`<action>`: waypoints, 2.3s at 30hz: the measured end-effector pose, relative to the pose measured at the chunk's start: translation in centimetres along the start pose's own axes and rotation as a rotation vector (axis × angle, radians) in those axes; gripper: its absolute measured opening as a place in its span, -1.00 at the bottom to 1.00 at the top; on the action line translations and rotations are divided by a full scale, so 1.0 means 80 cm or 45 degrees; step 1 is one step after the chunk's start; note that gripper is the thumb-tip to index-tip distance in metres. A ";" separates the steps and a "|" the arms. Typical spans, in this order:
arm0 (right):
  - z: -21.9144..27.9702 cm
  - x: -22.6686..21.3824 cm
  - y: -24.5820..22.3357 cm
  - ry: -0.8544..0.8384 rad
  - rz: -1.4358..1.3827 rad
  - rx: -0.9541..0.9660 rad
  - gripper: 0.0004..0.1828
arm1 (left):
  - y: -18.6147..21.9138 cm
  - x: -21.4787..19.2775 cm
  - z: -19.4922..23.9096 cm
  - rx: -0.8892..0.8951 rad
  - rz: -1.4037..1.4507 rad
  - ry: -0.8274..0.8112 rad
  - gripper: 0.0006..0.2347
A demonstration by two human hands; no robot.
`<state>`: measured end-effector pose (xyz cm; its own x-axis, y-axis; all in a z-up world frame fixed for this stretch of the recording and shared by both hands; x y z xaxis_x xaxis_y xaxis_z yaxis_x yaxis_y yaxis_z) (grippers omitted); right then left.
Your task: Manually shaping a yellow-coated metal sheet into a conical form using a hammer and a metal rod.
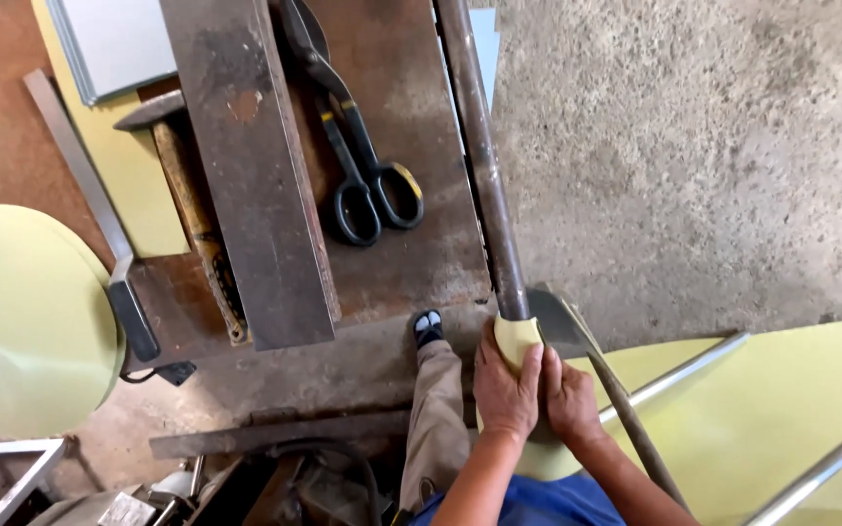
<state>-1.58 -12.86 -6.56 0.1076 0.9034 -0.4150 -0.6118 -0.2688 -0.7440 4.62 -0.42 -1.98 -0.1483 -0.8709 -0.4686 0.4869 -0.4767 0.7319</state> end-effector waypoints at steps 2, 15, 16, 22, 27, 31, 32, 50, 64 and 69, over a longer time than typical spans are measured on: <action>0.004 0.004 0.017 -0.017 -0.028 0.047 -0.41 | -0.003 0.000 0.003 -0.041 0.039 -0.032 -0.23; 0.000 0.000 -0.007 -0.006 0.462 -0.050 -0.39 | -0.018 0.002 -0.005 -0.033 -0.019 0.092 -0.17; -0.010 -0.004 0.003 -0.002 0.465 -0.048 -0.39 | -0.013 0.003 -0.009 -0.032 -0.016 0.088 -0.17; -0.017 0.003 0.020 -0.306 0.180 -0.004 -0.33 | -0.006 -0.003 -0.007 -0.031 0.277 -0.045 -0.20; -0.016 0.008 0.042 -0.365 0.092 0.166 -0.26 | 0.002 0.000 -0.009 -0.162 0.575 -0.216 -0.24; -0.010 0.003 0.025 -0.308 0.120 0.114 -0.29 | -0.011 0.002 -0.007 -0.119 0.649 -0.213 -0.26; -0.007 0.001 0.017 -0.293 0.152 0.106 -0.30 | -0.019 -0.001 -0.008 -0.048 0.447 -0.135 -0.25; -0.005 0.012 -0.009 -0.118 0.069 -0.050 -0.33 | -0.022 0.004 -0.029 -0.131 0.540 -0.391 -0.33; -0.009 -0.023 -0.034 0.137 0.588 -0.176 -0.41 | -0.002 -0.015 -0.018 0.019 0.030 0.001 -0.11; -0.022 -0.011 0.011 0.061 0.140 0.057 -0.29 | 0.016 -0.013 -0.020 -0.212 0.377 -0.196 -0.18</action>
<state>-0.84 -14.45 -7.79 0.0748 0.8519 -0.5183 -0.6560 -0.3495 -0.6690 6.76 0.06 -1.38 -0.1016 -0.9820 -0.1593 0.6595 -0.1864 0.7282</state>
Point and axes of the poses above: each hand's wrist, its own z-axis away from the middle knuckle, its own x-axis out of the palm, y = z × x, the point moved 4 cm from there along -z, towards the middle knuckle, and after that the axes turned 4 degrees about -x, right-handed, at the moved point
